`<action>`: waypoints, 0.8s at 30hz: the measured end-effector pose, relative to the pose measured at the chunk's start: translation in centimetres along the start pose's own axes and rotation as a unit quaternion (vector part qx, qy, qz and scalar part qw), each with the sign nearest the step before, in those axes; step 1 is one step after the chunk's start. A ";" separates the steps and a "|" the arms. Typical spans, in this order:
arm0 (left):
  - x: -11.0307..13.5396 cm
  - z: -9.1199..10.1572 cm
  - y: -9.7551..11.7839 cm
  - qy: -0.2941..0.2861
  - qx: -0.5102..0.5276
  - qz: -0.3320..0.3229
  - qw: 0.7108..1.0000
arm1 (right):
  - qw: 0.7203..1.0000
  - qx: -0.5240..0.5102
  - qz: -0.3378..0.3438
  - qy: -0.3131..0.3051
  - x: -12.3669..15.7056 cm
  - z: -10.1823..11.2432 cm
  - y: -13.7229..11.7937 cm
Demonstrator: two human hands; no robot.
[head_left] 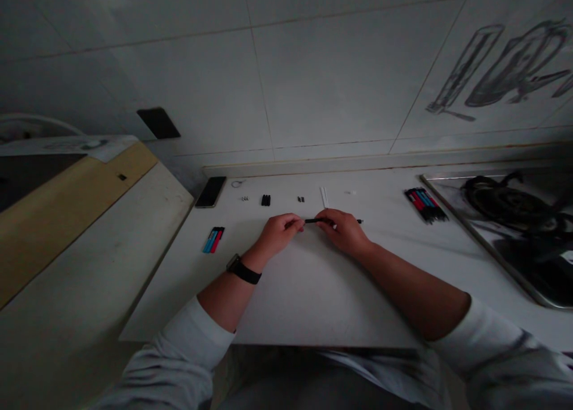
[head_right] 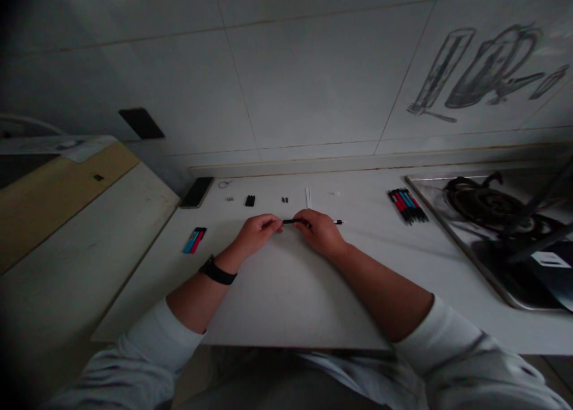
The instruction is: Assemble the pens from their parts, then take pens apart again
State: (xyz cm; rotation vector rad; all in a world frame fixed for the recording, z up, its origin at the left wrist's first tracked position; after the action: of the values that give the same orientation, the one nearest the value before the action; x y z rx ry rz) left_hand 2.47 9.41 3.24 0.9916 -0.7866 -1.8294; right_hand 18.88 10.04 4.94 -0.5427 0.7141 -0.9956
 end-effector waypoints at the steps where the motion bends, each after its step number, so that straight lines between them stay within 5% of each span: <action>1: 0.0 0.1 0.2 0.001 -0.003 -0.004 1.000 | 1.000 0.000 0.002 -0.002 0.0 0.0 0.0; 13: 0.1 0.3 0.9 0.017 -0.067 -0.063 0.996 | 0.999 0.027 0.024 -0.009 0.0 -0.1 -0.2; 19: 0.1 -0.9 2.3 -0.028 -0.101 -0.112 0.988 | 0.993 0.040 0.098 -0.043 0.6 -1.1 -1.7; 24: 0.1 -1.0 2.0 -0.032 -0.111 -0.106 0.988 | 0.995 0.029 0.091 -0.016 0.6 -0.7 -1.7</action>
State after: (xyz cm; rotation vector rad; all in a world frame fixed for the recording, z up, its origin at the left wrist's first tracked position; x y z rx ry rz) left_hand 4.12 8.41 4.35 0.9031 -0.5162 -2.0887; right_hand 17.61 8.65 5.48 -0.4340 0.6907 -0.8322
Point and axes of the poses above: each hand's wrist, its own x-axis away from the middle knuckle, its own z-axis out of the back of the hand, y = z × x, the point moved 10 cm from there along -x, towards the middle knuckle, and after that the axes turned 8 degrees about -z, right-handed, at the moved point
